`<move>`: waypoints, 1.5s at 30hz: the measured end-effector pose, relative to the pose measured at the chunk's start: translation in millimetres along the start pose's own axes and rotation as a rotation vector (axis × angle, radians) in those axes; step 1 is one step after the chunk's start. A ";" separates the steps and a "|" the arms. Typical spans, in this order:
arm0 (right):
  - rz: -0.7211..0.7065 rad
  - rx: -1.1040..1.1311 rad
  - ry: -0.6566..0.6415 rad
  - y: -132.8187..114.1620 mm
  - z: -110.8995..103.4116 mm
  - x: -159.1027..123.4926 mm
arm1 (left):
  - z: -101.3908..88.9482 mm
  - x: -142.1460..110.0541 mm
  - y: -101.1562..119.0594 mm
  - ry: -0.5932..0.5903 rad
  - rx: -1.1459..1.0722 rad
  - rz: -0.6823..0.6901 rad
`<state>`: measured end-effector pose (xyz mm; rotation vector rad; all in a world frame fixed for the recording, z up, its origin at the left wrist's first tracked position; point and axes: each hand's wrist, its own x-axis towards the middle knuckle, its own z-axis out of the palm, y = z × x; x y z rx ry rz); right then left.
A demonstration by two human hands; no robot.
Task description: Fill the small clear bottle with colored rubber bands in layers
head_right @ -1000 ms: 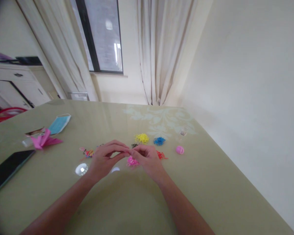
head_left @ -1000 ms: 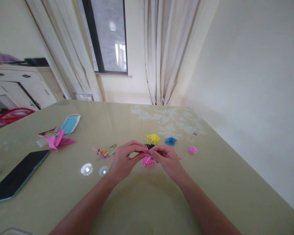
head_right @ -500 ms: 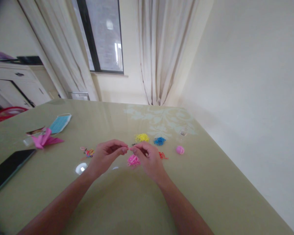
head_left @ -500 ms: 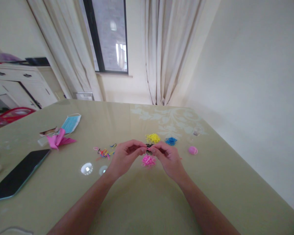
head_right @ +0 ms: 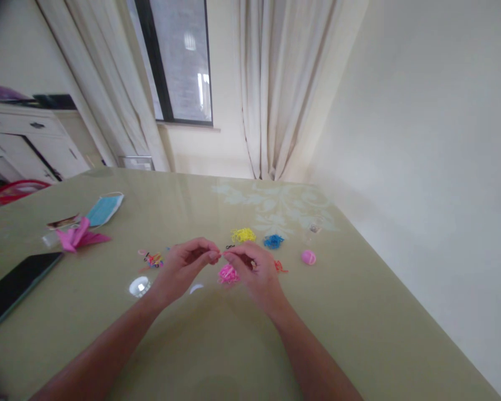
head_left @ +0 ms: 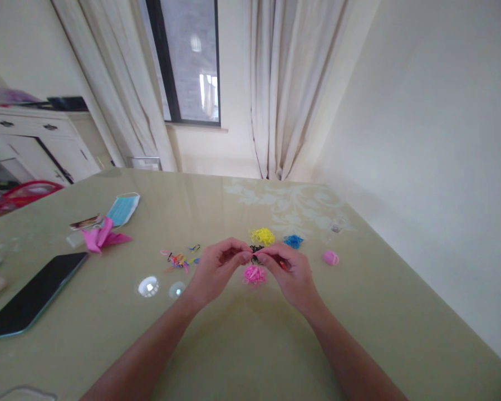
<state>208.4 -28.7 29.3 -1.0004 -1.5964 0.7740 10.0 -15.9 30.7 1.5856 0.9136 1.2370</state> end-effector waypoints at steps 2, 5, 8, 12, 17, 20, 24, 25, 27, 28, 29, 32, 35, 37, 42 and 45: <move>0.018 0.036 0.004 -1.6 -2.2 0.4 | -3.3 2.6 -1.8 0.019 0.042 0.015; 0.050 0.118 0.001 -4.2 -6.9 1.8 | -18.6 7.9 -8.8 0.087 0.321 0.003; 0.079 0.188 -0.003 -5.4 -11.0 3.3 | -44.0 9.9 -20.8 0.110 0.939 -0.080; 0.088 0.214 0.004 -5.5 -13.0 4.0 | -73.4 7.7 -35.9 0.013 1.415 -0.366; 0.089 0.216 -0.019 -6.8 -13.2 2.6 | -86.9 12.2 -40.3 -0.001 1.370 -0.457; 0.085 0.198 -0.029 -6.3 -14.6 2.5 | -89.7 15.5 -36.7 0.033 1.311 -0.483; 0.040 0.023 -0.128 0.4 -19.1 6.6 | -91.9 16.8 -29.8 0.076 1.264 -0.538; 0.021 -0.058 -0.172 3.3 -20.3 8.2 | -92.2 16.9 -28.6 0.091 1.264 -0.554; -0.010 -0.228 -0.256 10.1 -21.9 11.2 | -92.6 17.2 -27.6 0.119 1.271 -0.568; -0.016 -0.303 -0.288 13.9 -22.0 12.2 | -92.8 17.4 -27.7 0.132 1.275 -0.568; -0.015 -0.362 -0.315 17.7 -21.7 12.8 | -93.1 17.6 -28.1 0.142 1.276 -0.567; 0.017 -0.449 -0.387 27.7 -18.7 12.1 | -94.0 17.9 -29.8 0.156 1.278 -0.567; 0.042 -0.484 -0.442 32.4 -16.2 10.5 | -93.9 17.5 -30.2 0.160 1.283 -0.576; 0.046 -0.498 -0.445 32.0 -16.7 10.6 | -93.3 17.1 -29.6 0.163 1.286 -0.574; 0.035 -0.510 -0.386 27.4 -21.5 13.6 | -92.6 17.0 -27.4 0.183 1.276 -0.518; 0.032 -0.501 -0.353 27.1 -22.5 14.1 | -93.8 17.7 -26.1 0.208 1.242 -0.476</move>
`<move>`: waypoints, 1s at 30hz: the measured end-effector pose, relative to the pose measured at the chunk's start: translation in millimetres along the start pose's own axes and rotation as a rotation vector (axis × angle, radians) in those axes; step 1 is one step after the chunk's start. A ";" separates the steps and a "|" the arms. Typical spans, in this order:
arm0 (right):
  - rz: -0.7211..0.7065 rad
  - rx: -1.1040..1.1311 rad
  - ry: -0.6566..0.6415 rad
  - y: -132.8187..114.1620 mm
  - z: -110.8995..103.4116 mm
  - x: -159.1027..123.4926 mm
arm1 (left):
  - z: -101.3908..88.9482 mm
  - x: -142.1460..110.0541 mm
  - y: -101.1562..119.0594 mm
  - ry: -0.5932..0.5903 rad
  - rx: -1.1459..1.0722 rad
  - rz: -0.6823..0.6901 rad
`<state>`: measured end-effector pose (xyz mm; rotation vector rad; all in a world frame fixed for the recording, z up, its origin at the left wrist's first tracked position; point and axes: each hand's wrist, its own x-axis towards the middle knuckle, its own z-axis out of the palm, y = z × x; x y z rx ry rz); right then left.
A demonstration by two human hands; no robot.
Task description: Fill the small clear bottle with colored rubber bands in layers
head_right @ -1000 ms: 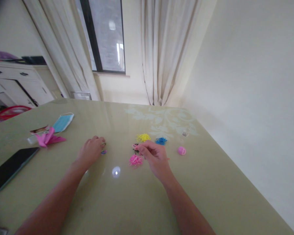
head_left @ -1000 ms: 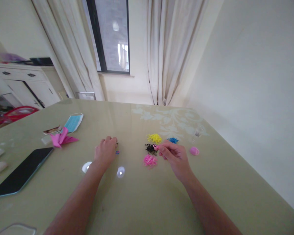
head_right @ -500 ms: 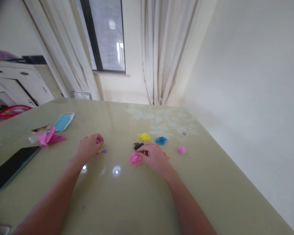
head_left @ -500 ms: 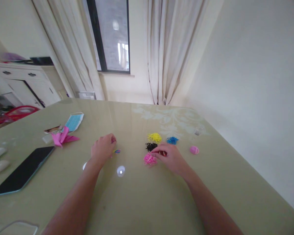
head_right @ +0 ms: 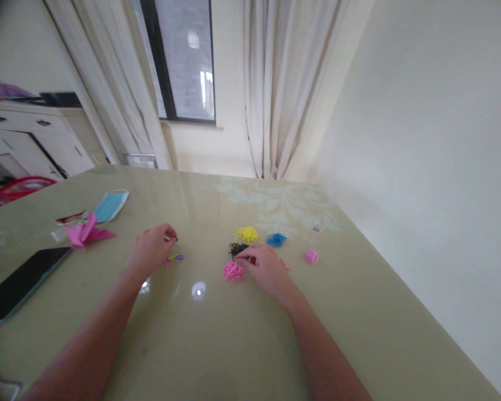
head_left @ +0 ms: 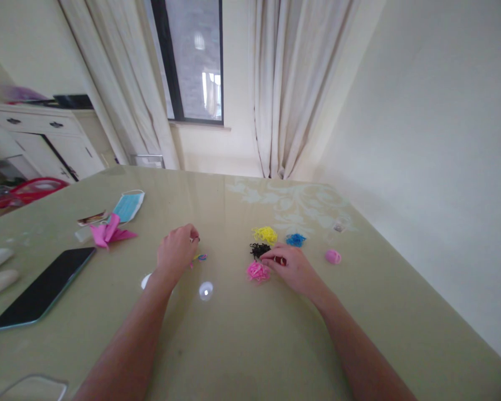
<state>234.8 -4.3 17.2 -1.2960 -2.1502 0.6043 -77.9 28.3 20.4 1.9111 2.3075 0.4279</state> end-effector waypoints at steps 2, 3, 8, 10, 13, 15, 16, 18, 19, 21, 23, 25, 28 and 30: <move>0.002 0.009 0.020 0.0 0.4 -0.3 | -0.9 1.6 -0.4 0.023 -0.051 0.010; 0.000 0.011 0.027 -0.1 0.5 -0.5 | -1.0 2.9 -0.7 0.033 -0.095 0.015; -0.013 0.040 0.063 -1.3 -1.4 -1.4 | 2.8 11.6 -2.1 -0.060 -0.626 0.059; -0.017 0.048 0.075 -1.8 -2.2 -1.4 | 5.1 13.0 -1.6 -0.112 -0.832 0.074; -0.022 0.038 0.083 -3.0 -1.8 -1.1 | 7.5 11.4 0.0 -0.133 -0.950 0.092; -0.026 0.037 0.090 -4.2 -0.5 -1.0 | 8.9 9.5 0.5 -0.140 -0.933 0.108; -0.030 0.039 0.093 -4.8 0.2 -1.1 | 9.7 8.8 0.3 -0.138 -0.908 0.114; -0.038 0.046 0.098 -5.7 1.5 -1.4 | 11.5 8.9 -1.1 -0.108 -0.838 0.117; -0.041 0.049 0.100 -6.1 2.0 -1.5 | 12.3 9.5 -2.1 -0.081 -0.798 0.115; -0.040 0.052 0.103 -6.5 2.8 -1.8 | 13.1 11.2 -3.7 -0.027 -0.718 0.111; -0.038 0.049 0.105 -6.9 3.2 -1.9 | 11.9 12.2 -3.9 0.005 -0.630 0.102; -0.037 0.039 0.104 -7.5 3.2 -1.9 | 8.8 11.1 -2.4 0.023 -0.523 0.076; -0.036 0.027 0.097 -8.9 2.7 -2.0 | 2.8 7.0 1.2 0.043 -0.392 0.022; -0.033 0.027 0.088 -9.8 2.4 -2.1 | 0.1 4.6 2.6 0.039 -0.353 0.017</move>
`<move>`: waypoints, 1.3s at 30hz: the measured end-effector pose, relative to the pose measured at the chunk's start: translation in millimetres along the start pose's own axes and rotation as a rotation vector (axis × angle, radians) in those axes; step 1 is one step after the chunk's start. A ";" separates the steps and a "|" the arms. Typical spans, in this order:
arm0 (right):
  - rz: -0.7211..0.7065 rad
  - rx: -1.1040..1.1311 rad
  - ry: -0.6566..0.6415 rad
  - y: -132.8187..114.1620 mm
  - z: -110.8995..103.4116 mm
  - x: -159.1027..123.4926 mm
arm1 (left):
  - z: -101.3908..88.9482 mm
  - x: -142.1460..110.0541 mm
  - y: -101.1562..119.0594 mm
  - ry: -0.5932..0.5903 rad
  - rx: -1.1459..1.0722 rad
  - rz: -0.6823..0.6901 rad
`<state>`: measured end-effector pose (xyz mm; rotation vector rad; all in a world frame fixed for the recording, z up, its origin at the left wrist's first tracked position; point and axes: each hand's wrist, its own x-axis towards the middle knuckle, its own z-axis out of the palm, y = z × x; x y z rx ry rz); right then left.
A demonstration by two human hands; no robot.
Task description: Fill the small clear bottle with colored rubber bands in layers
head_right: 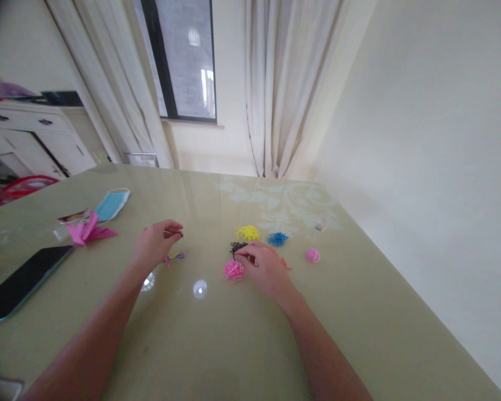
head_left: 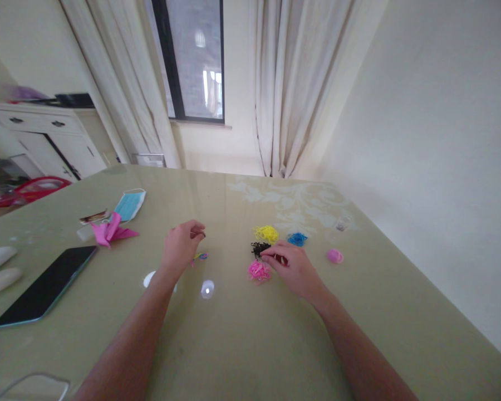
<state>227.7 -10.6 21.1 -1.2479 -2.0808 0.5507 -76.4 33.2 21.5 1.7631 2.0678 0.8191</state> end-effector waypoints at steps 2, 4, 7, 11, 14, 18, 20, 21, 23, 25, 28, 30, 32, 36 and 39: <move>0.005 -0.001 -0.007 -0.5 -0.2 -0.2 | -0.8 -0.9 0.2 -0.010 0.046 0.011; 0.005 -0.006 -0.010 -0.7 -0.2 -0.4 | -0.6 -0.7 -0.9 -0.014 0.097 0.022; -0.002 -0.013 -0.007 -0.5 0.2 -0.9 | -0.1 0.3 -2.5 -0.008 0.130 0.023; -0.005 -0.012 -0.013 -0.9 0.8 -1.3 | -1.3 -0.5 -2.1 -0.018 0.158 -0.006; -0.002 -0.017 -0.013 -2.0 0.6 -1.4 | -2.5 -2.3 -1.7 -0.014 0.211 0.011; -0.002 -0.018 -0.017 -3.0 0.2 -1.4 | -3.0 -2.8 -2.0 -0.008 0.269 0.035; -0.003 -0.024 -0.018 -2.8 0.2 -1.4 | -3.0 -1.8 -1.8 -0.026 0.286 0.031; -0.005 -0.025 -0.017 -2.6 0.3 -1.5 | -3.0 -1.2 -1.6 -0.037 0.290 0.027; -0.009 -0.027 -0.016 -2.1 0.4 -1.6 | -2.7 0.0 -1.4 -0.054 0.282 0.023; -0.013 -0.025 -0.015 -1.8 0.3 -1.8 | -2.1 0.7 -1.7 -0.060 0.259 0.028; -0.014 -0.028 -0.015 -1.7 0.1 -2.0 | -1.0 1.5 -3.0 -0.063 0.222 0.034; -0.017 -0.030 -0.020 -1.8 0.0 -2.1 | -0.6 2.1 -4.2 -0.070 0.206 0.025; -0.017 -0.031 -0.023 -2.0 -0.3 -2.1 | -0.8 2.9 -5.6 -0.080 0.189 0.013; -0.010 -0.018 -0.025 -2.2 -1.1 -1.8 | -3.5 4.6 -7.3 -0.052 0.174 0.005; -0.009 -0.002 -0.011 -2.5 0.3 -1.4 | -4.2 3.6 -2.7 -0.051 0.031 0.022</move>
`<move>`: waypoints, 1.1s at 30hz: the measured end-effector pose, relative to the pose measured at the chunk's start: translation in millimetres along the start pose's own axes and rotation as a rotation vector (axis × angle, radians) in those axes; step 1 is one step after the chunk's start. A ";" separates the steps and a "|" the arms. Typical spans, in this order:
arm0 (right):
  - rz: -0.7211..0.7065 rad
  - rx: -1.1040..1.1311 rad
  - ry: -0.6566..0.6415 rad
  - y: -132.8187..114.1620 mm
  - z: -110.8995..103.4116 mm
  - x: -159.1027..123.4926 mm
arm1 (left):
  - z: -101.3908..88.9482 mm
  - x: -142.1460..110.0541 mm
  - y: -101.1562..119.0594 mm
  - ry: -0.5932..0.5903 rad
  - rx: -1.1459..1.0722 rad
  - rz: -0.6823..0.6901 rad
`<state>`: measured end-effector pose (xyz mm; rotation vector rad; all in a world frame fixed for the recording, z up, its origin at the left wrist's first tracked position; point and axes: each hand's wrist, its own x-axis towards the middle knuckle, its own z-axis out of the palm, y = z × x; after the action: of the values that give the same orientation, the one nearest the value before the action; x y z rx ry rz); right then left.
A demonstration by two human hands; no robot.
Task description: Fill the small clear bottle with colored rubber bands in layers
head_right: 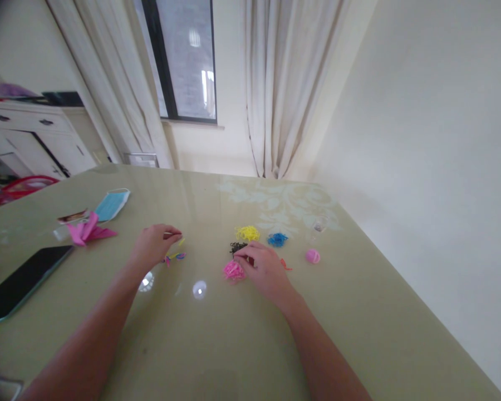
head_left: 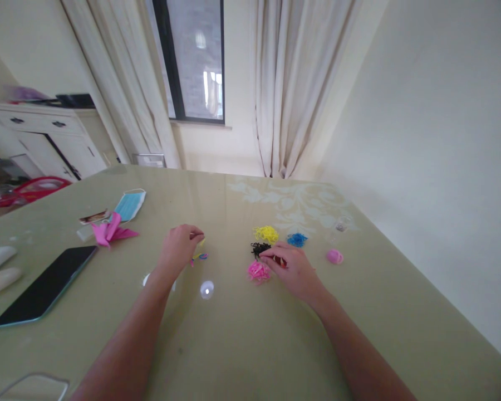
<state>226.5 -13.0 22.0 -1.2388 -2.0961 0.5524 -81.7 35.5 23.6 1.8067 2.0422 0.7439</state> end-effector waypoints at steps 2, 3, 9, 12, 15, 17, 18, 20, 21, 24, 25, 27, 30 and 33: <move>-0.007 0.030 0.032 -1.5 3.0 -0.2 | 3.4 -3.5 8.4 -0.039 -0.230 0.042; -0.006 0.055 0.055 -2.9 5.1 -0.6 | 6.7 -6.5 14.3 -0.068 -0.359 0.079; 0.093 0.355 0.095 -13.7 17.4 -4.8 | 35.5 -34.0 51.7 -0.283 -0.822 0.313; 0.128 0.463 0.057 -14.5 19.9 -5.3 | 43.7 -44.0 58.8 -0.353 -0.879 0.347; 0.128 0.439 0.097 -12.8 20.7 -4.5 | 45.9 -48.3 60.2 -0.368 -0.860 0.360; 0.110 0.396 0.129 -12.3 20.7 -3.8 | 46.2 -49.4 60.7 -0.358 -0.841 0.358; 0.104 0.377 0.140 -12.4 20.5 -3.5 | 46.4 -49.6 61.0 -0.353 -0.835 0.354; 0.098 0.358 0.156 -13.4 20.2 -3.3 | 47.2 -49.6 61.5 -0.355 -0.846 0.340; 0.098 0.356 0.167 -14.0 20.1 -3.2 | 47.8 -49.5 61.8 -0.361 -0.862 0.331; 0.102 0.379 0.195 -16.0 20.3 -3.5 | 49.8 -49.5 62.3 -0.384 -0.931 0.307; 0.107 0.396 0.205 -16.5 20.6 -3.7 | 50.3 -49.7 62.6 -0.389 -0.951 0.299; 0.118 0.440 0.222 -17.1 21.5 -3.9 | 51.4 -50.8 63.4 -0.392 -0.970 0.286; 0.137 0.519 0.229 -16.4 23.9 -3.5 | 53.3 -52.7 64.9 -0.384 -0.963 0.275; 0.146 0.618 0.227 -14.7 27.1 -1.8 | 56.3 -53.2 65.5 -0.377 -0.962 0.279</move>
<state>199.0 -22.5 11.5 -1.0290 -1.4864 0.9844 11.2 -2.6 9.5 1.4706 0.9179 1.0993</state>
